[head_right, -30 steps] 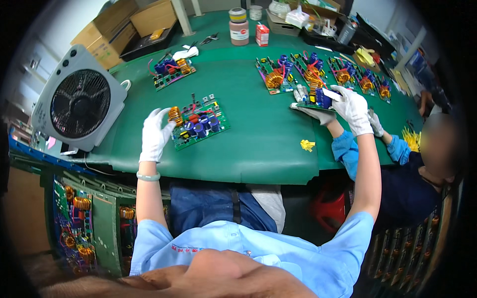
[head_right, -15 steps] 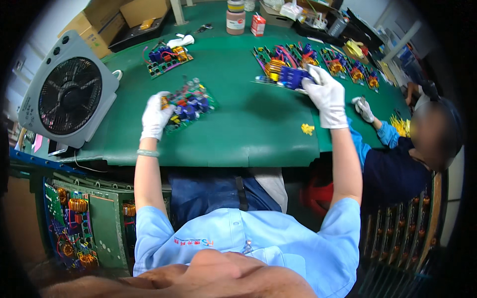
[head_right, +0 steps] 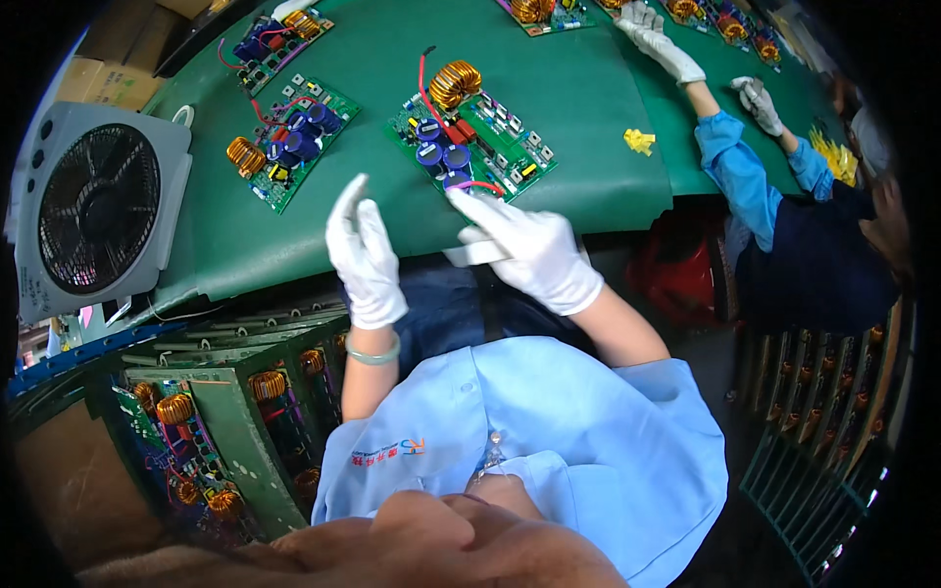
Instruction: The person cleans the surface of green circuit boards using a small metal scraper and a yellow cloth. They repeatedly scrape the board to remove residue and then wipe the surface clean. The person handles multiple boards, flipping them over to clean different sides and placing them into a green storage bin.
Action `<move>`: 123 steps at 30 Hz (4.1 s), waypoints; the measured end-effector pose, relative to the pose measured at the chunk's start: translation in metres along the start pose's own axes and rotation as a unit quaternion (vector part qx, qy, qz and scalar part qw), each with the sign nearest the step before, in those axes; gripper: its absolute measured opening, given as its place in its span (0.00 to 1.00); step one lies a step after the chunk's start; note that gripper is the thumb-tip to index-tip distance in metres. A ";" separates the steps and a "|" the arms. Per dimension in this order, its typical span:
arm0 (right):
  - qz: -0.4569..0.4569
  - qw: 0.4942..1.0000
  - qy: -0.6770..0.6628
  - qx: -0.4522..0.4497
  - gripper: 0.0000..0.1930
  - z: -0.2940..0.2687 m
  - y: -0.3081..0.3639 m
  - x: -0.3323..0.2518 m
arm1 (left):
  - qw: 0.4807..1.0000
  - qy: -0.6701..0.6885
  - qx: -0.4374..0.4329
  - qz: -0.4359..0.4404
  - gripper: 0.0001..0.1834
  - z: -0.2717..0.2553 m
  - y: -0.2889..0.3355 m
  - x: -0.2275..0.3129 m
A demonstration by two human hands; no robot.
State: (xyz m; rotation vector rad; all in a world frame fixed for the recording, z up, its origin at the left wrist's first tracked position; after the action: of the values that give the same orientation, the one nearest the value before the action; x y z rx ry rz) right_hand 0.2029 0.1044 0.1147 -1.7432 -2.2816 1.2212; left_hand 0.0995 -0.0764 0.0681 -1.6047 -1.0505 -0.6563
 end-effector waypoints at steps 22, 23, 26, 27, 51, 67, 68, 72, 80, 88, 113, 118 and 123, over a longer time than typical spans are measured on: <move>0.067 0.994 -0.085 -0.033 0.28 0.006 -0.055 0.119 | 0.871 0.153 -0.461 -0.072 0.34 0.084 -0.076 -0.031; 0.083 0.991 -0.103 0.002 0.28 0.002 -0.051 0.119 | 0.867 0.164 -0.458 -0.109 0.34 0.080 -0.078 -0.039; 0.133 0.974 -0.167 0.074 0.29 -0.008 -0.022 0.114 | 0.894 0.202 -0.377 -0.130 0.33 0.054 -0.077 -0.041; 0.140 0.966 -0.203 0.073 0.31 -0.003 -0.011 0.113 | 0.892 0.227 -0.373 -0.117 0.32 0.048 -0.072 -0.041; -0.079 0.993 -0.067 -0.057 0.34 0.000 -0.056 0.085 | 0.945 -0.098 -0.285 0.128 0.41 0.059 -0.063 -0.009; -0.020 0.988 -0.115 -0.101 0.32 0.003 -0.079 0.097 | 0.926 0.122 -0.348 -0.077 0.29 0.052 -0.064 -0.054; -0.017 0.987 -0.120 -0.101 0.32 0.004 -0.079 0.098 | 0.920 0.159 -0.346 -0.094 0.30 0.053 -0.063 -0.056; -0.005 0.986 -0.118 -0.121 0.32 0.006 -0.076 0.100 | 0.915 0.087 -0.374 -0.126 0.44 0.056 -0.057 -0.053; 0.035 0.976 -0.157 -0.146 0.33 0.012 -0.073 0.106 | 0.912 0.162 -0.351 -0.135 0.41 0.056 -0.055 -0.054; 0.011 0.981 -0.146 -0.130 0.32 0.011 -0.073 0.104 | 0.920 0.204 -0.319 -0.104 0.30 0.053 -0.062 -0.055; 0.040 0.979 -0.151 -0.132 0.30 0.017 -0.077 0.108 | 0.979 -0.119 -0.160 0.033 0.17 0.032 -0.040 -0.083; 0.066 0.973 -0.182 -0.126 0.29 0.018 -0.080 0.110 | 0.947 0.069 -0.195 -0.245 0.33 0.026 -0.040 -0.066; 0.060 0.975 -0.177 -0.118 0.29 0.021 -0.080 0.115 | 0.947 0.085 -0.194 -0.242 0.33 0.027 -0.037 -0.093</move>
State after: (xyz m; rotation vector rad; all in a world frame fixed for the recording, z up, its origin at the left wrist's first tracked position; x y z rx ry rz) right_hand 0.0856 0.1817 0.0981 -1.8974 -2.6486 1.4383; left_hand 0.0214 -0.0769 -0.0003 -1.5832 -1.2512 -1.3796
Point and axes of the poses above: each hand's wrist, its own y-axis away from the middle knuckle, its own z-axis out of the palm, x = y × z, the point moved 10 cm from there along -y, towards the middle knuckle, and after that the axes turned 2 degrees about -z, right-handed, at the moved point
